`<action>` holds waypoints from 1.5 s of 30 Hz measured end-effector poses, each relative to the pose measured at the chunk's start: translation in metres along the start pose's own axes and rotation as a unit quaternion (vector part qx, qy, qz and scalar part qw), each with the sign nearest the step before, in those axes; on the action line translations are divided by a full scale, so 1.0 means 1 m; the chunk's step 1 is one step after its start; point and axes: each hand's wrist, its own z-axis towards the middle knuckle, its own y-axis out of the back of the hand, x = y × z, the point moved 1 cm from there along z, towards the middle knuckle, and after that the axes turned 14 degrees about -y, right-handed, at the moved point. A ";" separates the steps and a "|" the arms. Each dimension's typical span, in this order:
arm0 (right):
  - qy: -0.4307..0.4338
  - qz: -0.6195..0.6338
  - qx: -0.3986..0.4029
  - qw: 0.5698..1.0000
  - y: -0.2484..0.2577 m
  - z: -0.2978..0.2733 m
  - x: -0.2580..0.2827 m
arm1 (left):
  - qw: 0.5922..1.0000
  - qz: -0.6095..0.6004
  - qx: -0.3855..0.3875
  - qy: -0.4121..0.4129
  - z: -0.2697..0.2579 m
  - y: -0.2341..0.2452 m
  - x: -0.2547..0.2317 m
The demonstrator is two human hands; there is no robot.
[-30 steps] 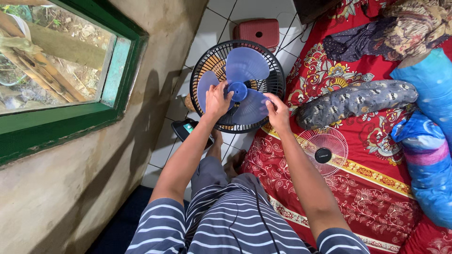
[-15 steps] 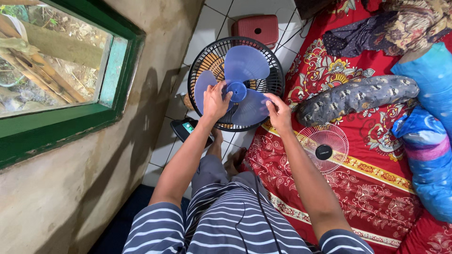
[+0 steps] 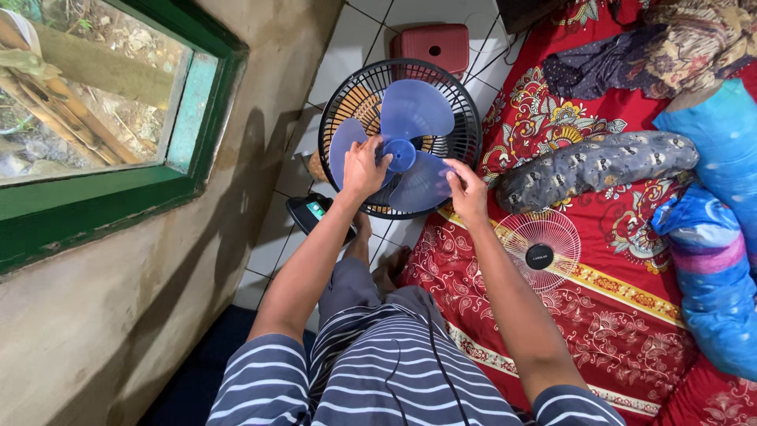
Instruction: The person assembles an electric fan by hand. They attach the fan blades to the motor hub, then fit the front and rear wire cages onto the fan head, securing the assembly.
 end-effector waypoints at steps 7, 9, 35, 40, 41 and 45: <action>0.003 0.006 -0.011 1.000 -0.003 -0.002 0.001 | 1.000 -0.012 -0.002 0.016 0.002 -0.003 0.002; 0.002 0.015 -0.011 1.000 -0.004 -0.003 0.001 | 1.000 -0.011 -0.005 0.008 0.002 -0.004 0.003; 0.295 -0.503 -0.136 0.801 -0.052 -0.004 0.062 | 1.000 0.005 -0.005 0.010 0.007 -0.007 0.007; 0.292 -0.516 -0.133 0.794 -0.067 0.013 0.061 | 1.000 0.010 -0.013 -0.003 0.009 -0.007 0.012; 0.288 -0.519 -0.133 0.794 -0.069 0.017 0.058 | 1.000 0.014 -0.005 0.008 0.010 -0.009 0.015; 0.279 -0.520 -0.131 0.797 -0.071 0.027 0.047 | 0.999 0.019 0.000 0.029 0.008 -0.020 0.021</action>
